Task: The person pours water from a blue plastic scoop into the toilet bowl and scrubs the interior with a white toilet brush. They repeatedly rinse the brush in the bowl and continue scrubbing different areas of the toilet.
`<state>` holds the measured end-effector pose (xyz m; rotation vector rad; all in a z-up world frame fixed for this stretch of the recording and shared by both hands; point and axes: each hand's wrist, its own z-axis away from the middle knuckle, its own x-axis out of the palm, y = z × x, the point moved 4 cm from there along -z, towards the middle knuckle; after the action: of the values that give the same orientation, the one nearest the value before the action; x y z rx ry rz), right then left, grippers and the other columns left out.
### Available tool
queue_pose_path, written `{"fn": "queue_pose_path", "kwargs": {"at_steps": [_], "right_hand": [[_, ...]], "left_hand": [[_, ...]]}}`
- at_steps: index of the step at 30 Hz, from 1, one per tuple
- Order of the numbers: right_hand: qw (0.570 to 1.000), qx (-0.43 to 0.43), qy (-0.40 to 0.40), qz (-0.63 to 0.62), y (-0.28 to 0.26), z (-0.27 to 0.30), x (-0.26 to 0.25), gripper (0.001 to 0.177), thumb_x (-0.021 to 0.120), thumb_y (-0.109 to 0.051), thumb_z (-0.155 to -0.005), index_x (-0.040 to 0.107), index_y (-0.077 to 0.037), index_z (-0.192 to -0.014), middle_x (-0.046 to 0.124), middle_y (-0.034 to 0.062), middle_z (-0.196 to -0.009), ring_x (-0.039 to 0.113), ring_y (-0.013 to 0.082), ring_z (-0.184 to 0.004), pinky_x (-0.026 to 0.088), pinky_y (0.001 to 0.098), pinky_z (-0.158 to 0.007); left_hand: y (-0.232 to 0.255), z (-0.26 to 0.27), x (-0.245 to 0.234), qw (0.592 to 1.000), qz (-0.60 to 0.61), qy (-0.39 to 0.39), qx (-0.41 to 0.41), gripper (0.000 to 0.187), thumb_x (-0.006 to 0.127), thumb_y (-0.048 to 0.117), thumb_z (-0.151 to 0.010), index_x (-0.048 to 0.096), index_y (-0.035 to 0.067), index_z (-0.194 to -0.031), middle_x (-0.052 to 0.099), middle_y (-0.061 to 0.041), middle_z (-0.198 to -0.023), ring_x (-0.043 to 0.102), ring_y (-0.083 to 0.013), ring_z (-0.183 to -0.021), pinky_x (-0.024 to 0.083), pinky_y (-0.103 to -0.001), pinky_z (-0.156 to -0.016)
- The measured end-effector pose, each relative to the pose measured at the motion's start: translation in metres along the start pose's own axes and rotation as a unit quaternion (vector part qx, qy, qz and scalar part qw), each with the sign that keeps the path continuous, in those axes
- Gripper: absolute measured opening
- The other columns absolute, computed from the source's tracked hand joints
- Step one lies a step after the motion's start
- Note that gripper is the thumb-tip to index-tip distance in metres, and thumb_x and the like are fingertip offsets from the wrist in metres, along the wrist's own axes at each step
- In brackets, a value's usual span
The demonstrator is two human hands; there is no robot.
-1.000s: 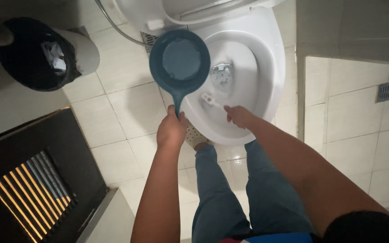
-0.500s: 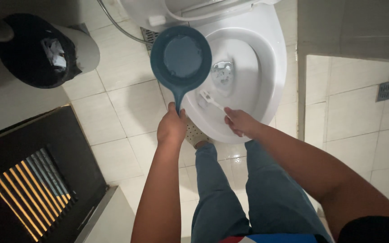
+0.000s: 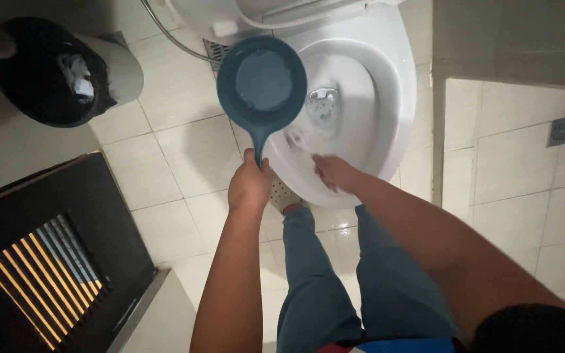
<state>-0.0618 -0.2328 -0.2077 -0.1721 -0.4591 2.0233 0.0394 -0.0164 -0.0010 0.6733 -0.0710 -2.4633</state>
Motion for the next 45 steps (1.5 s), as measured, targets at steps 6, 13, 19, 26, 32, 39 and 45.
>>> {"fn": "queue_pose_path", "kwargs": {"at_steps": [6,13,19,26,32,39,45], "right_hand": [[0.968,0.05,0.12,-0.216,0.13,-0.091,0.0,0.049,0.046,-0.047,-0.108,0.066,-0.002,-0.11,0.059,0.0103,-0.073,0.054,0.0197,-0.049,0.036,0.0349,-0.041],[0.992,0.091,0.086,-0.03,0.206,-0.092,-0.023,0.046,0.047,-0.042,-0.11,0.059,-0.004,-0.134,0.069,0.0143,-0.091,0.066,0.0294,-0.071,0.048,0.0421,-0.059],[0.987,0.072,0.141,0.032,0.086,-0.079,-0.043,0.044,0.046,-0.048,-0.11,0.067,-0.01,-0.118,0.066,0.0076,-0.08,0.067,0.0234,-0.066,0.052,0.041,-0.057],[0.979,0.067,0.099,0.163,0.04,0.061,-0.031,0.064,0.036,-0.052,-0.109,0.064,0.002,-0.128,0.071,0.0261,-0.104,0.072,0.0397,-0.093,0.057,0.0533,-0.082],[0.996,0.016,0.088,-0.017,0.089,0.006,-0.051,0.053,0.05,-0.044,-0.103,0.064,0.002,-0.124,0.053,0.0064,-0.051,0.052,0.0217,-0.035,0.041,0.0353,-0.033],[0.984,-0.008,0.132,-0.116,0.032,0.029,-0.048,0.044,0.046,-0.04,-0.105,0.066,-0.005,-0.124,0.057,0.0095,-0.067,0.054,0.0193,-0.045,0.037,0.0337,-0.04],[0.986,-0.073,0.126,-0.084,-0.002,0.015,-0.063,0.037,0.048,-0.034,-0.108,0.064,-0.004,-0.122,0.059,0.006,-0.075,0.057,0.0164,-0.053,0.043,0.0323,-0.05]], "left_hand": [[-0.005,-0.008,0.005,1.0,-0.016,0.014,0.004,0.053,0.037,0.038,-0.107,0.036,0.006,-0.149,0.067,-0.028,-0.123,0.066,-0.044,-0.115,0.055,-0.058,-0.094],[-0.007,-0.004,0.001,1.0,0.001,0.003,0.006,0.056,0.034,0.038,-0.106,0.035,0.005,-0.151,0.067,-0.028,-0.124,0.067,-0.0436,-0.113,0.056,-0.057,-0.092],[-0.011,-0.009,0.002,1.0,-0.01,0.006,0.013,0.052,0.034,0.037,-0.107,0.037,0.005,-0.147,0.068,-0.029,-0.12,0.069,-0.0442,-0.109,0.057,-0.056,-0.088],[-0.027,-0.02,0.013,0.998,-0.009,0.037,0.043,0.049,0.036,0.04,-0.105,0.038,0.009,-0.142,0.071,-0.023,-0.106,0.074,-0.0414,-0.094,0.06,-0.054,-0.076],[-0.027,0.001,0.028,0.953,-0.126,0.233,0.15,0.047,0.062,0.022,-0.095,0.052,0.0,-0.134,0.071,-0.018,-0.102,0.076,-0.0295,-0.086,0.063,-0.038,-0.072],[-0.045,0.001,0.076,0.895,-0.215,0.32,0.226,0.056,0.073,0.028,-0.091,0.052,0.004,-0.137,0.058,-0.011,-0.1,0.068,-0.0252,-0.09,0.063,-0.031,-0.059],[-0.056,-0.013,0.095,0.911,-0.175,0.286,0.241,0.09,0.092,0.032,-0.068,0.05,0.005,-0.143,0.051,-0.013,-0.098,0.062,-0.0308,-0.09,0.065,-0.038,-0.055]]}}
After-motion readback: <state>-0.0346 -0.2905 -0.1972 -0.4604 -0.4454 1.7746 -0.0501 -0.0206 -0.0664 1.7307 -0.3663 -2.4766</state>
